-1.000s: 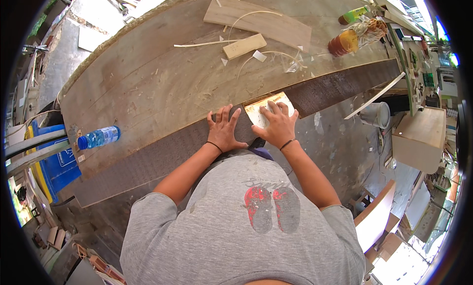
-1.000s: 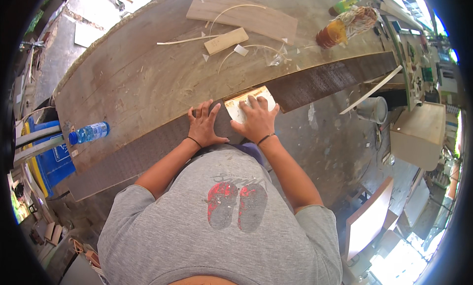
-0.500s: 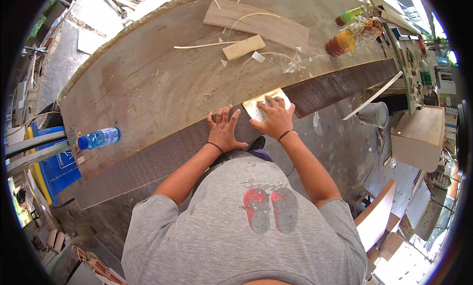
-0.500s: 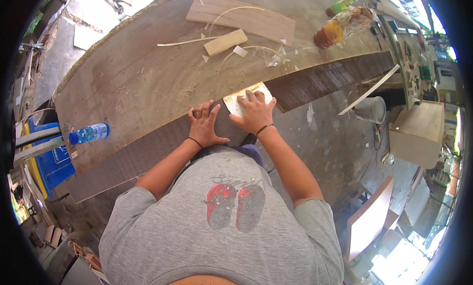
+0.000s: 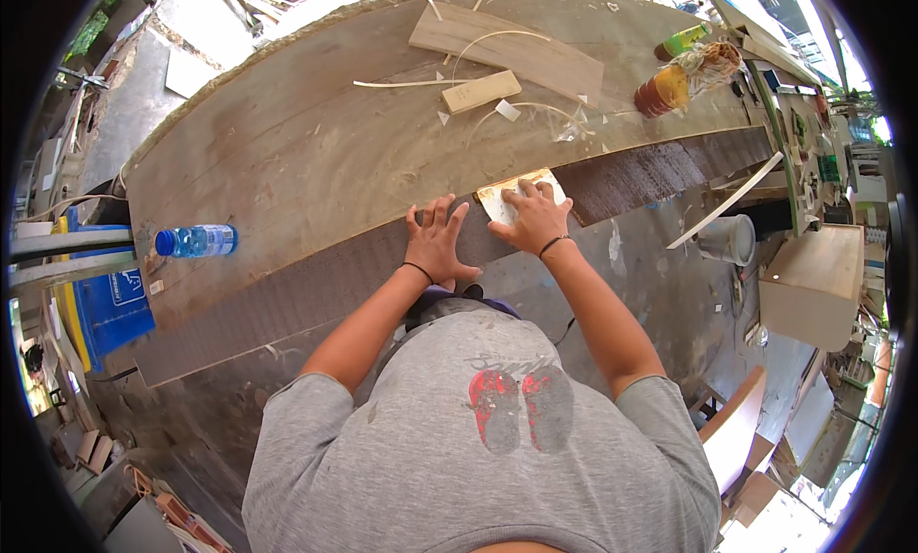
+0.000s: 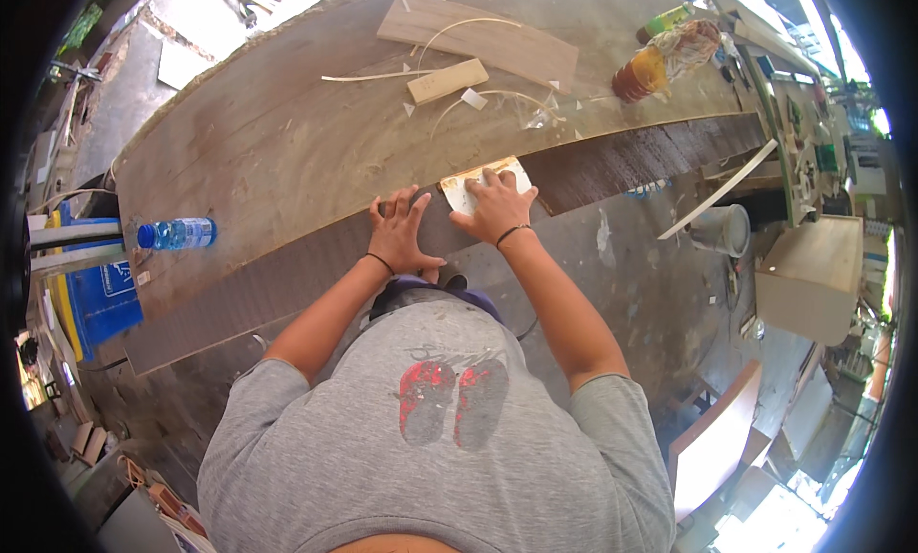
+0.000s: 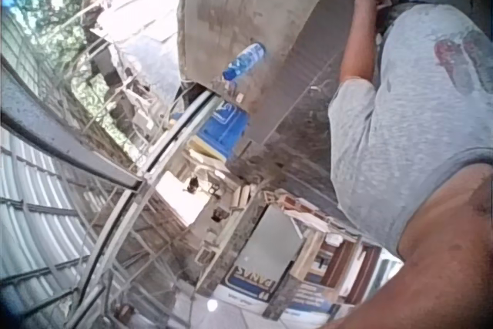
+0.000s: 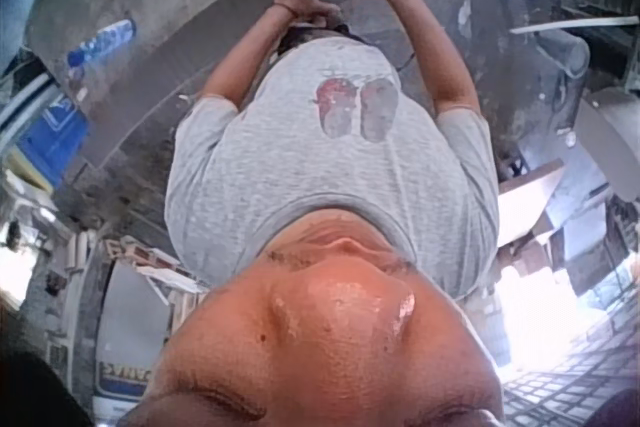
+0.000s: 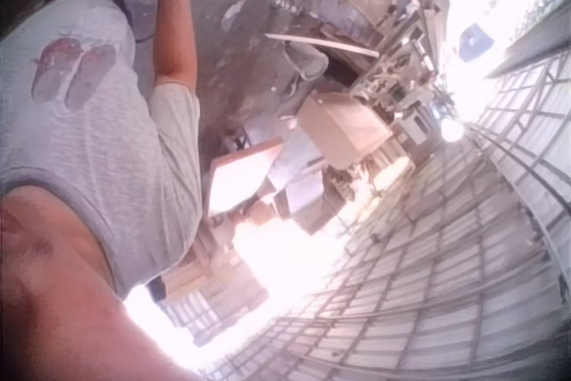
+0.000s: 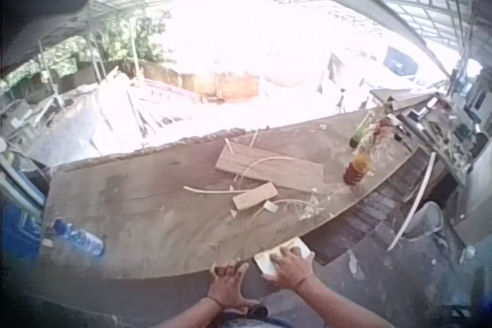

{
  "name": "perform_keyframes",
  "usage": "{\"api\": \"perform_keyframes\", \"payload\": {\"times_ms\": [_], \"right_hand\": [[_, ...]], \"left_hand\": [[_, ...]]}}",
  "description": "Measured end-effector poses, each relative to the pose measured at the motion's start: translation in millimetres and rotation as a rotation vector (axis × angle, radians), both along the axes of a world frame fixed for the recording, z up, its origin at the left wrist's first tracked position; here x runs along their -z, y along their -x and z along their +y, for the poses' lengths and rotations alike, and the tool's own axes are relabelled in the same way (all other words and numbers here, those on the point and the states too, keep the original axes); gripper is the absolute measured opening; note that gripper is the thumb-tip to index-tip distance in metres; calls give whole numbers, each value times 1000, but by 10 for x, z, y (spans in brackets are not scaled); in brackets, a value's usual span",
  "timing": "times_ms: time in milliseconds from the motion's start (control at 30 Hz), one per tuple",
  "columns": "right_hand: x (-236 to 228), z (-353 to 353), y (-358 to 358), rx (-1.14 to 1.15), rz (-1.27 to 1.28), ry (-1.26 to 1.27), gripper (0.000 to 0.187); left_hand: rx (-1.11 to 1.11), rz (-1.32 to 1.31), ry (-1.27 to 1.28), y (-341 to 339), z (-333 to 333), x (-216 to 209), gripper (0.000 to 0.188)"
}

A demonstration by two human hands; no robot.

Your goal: The person applies adhesive to a wooden board using a small scraper. They pour the adhesive from a bottle onto the board and then spread it evenly across the surface.

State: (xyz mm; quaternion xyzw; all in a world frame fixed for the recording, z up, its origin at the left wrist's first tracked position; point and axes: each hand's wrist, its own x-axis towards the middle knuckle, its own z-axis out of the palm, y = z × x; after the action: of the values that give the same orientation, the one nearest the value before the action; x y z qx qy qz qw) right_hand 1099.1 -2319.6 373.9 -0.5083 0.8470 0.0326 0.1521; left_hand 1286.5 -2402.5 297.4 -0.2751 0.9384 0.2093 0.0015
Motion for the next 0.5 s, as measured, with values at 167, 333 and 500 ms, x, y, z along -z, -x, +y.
{"api": "perform_keyframes", "payload": {"times_ms": [167,333,500], "right_hand": [[-167,-45,64,-22,-75,-197,61],[-206,192,235,-9,-55,-239,61],[-302,659,389,55,-70,-323,57]], "left_hand": [[-7,27,39,-34,5,-12,122],[-6,12,54,-16,-3,-85,123],[16,-90,65,73,-19,-140,123]]}}
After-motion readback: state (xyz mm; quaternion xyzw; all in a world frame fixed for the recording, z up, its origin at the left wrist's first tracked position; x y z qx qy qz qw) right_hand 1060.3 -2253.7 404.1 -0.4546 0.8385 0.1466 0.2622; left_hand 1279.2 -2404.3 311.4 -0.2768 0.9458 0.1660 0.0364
